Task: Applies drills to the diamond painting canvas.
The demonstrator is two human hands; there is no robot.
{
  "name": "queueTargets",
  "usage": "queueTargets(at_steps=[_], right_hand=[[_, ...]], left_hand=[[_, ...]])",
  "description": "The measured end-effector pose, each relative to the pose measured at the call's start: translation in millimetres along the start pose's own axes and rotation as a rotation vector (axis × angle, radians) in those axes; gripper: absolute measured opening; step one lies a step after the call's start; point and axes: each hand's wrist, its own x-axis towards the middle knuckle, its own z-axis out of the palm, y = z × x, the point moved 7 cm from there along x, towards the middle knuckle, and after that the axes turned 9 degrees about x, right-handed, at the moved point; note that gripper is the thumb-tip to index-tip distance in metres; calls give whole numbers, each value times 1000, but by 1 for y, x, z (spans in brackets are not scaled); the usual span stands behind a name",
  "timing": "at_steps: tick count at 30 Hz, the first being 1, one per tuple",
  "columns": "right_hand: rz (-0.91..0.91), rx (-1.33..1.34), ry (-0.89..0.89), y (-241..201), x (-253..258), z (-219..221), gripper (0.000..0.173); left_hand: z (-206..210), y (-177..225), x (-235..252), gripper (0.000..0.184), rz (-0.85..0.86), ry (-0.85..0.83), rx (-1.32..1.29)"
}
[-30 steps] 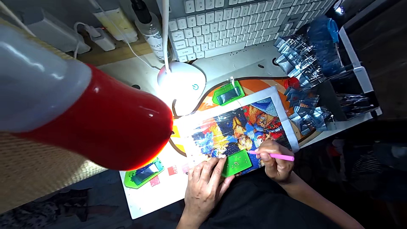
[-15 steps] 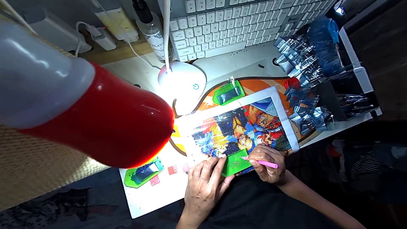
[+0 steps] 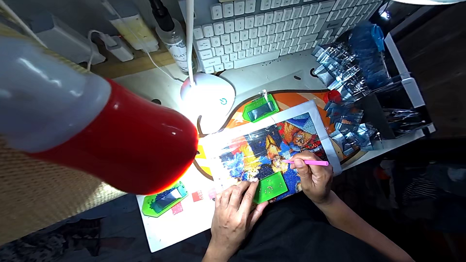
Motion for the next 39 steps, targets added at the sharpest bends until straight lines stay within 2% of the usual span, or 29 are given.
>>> queueTargets(at_steps=[15, 19, 23, 32, 39], right_hand=[[-65, -103, -57, -5, 0, 10, 28], [-5, 88, 43, -1, 0, -6, 26], [-39, 178, 118, -6, -3, -20, 25], [-186, 61, -111, -15, -31, 4, 35], [-225, 84, -157, -16, -37, 3, 38]], left_hand=[[-1, 2, 1, 60, 7, 3, -5], [-2, 1, 2, 58, 2, 1, -16], [-2, 1, 2, 59, 0, 0, -12], [-1, -1, 0, 59, -13, 0, 14], [-2, 0, 1, 60, -14, 9, 13]])
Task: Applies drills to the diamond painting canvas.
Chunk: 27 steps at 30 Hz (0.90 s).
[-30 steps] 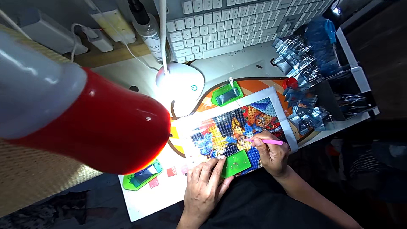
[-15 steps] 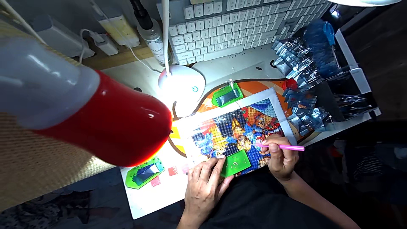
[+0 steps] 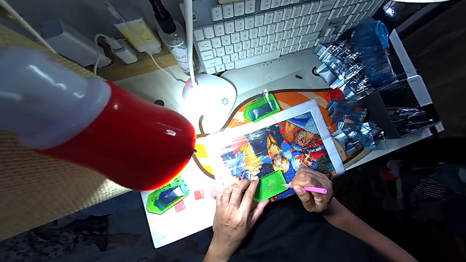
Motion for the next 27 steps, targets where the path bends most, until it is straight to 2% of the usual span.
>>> queueTargets(at_steps=[16, 21, 24, 27], right_hand=[[-16, -42, -40, -3, 2, 2, 38], [59, 99, 94, 3, 6, -12, 31], [141, 70, 179, 3, 18, -21, 29], [164, 42, 192, 10, 23, -17, 29]], left_hand=[[-1, 1, 1, 61, -2, -3, 2], [0, 0, 1, 60, -2, -11, -1], [0, 0, 1, 60, -2, -8, -4], [-1, 1, 2, 59, 2, -7, -4]])
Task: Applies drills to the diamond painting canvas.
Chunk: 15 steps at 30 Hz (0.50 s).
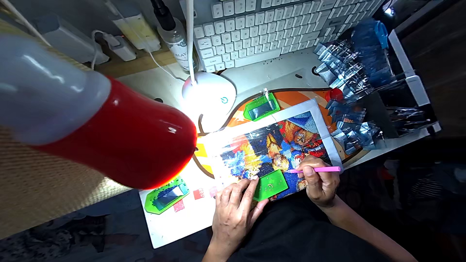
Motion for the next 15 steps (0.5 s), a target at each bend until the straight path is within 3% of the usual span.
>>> queueTargets(at_steps=[15], right_hand=[[23, -106, -59, 6, 11, 20, 28]], left_hand=[[1, 0, -2, 59, 20, -4, -9]])
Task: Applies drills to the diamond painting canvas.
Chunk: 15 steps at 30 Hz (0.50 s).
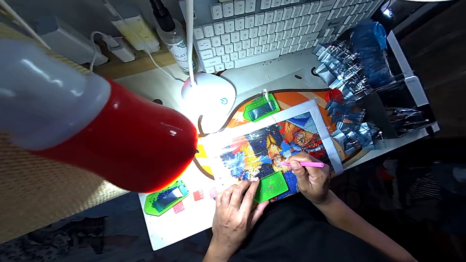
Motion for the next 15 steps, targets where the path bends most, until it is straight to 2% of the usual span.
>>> queueTargets(at_steps=[15], right_hand=[[-44, -132, -42, -4, -1, 9, 27]], left_hand=[[1, 0, -1, 59, -3, 7, 8]])
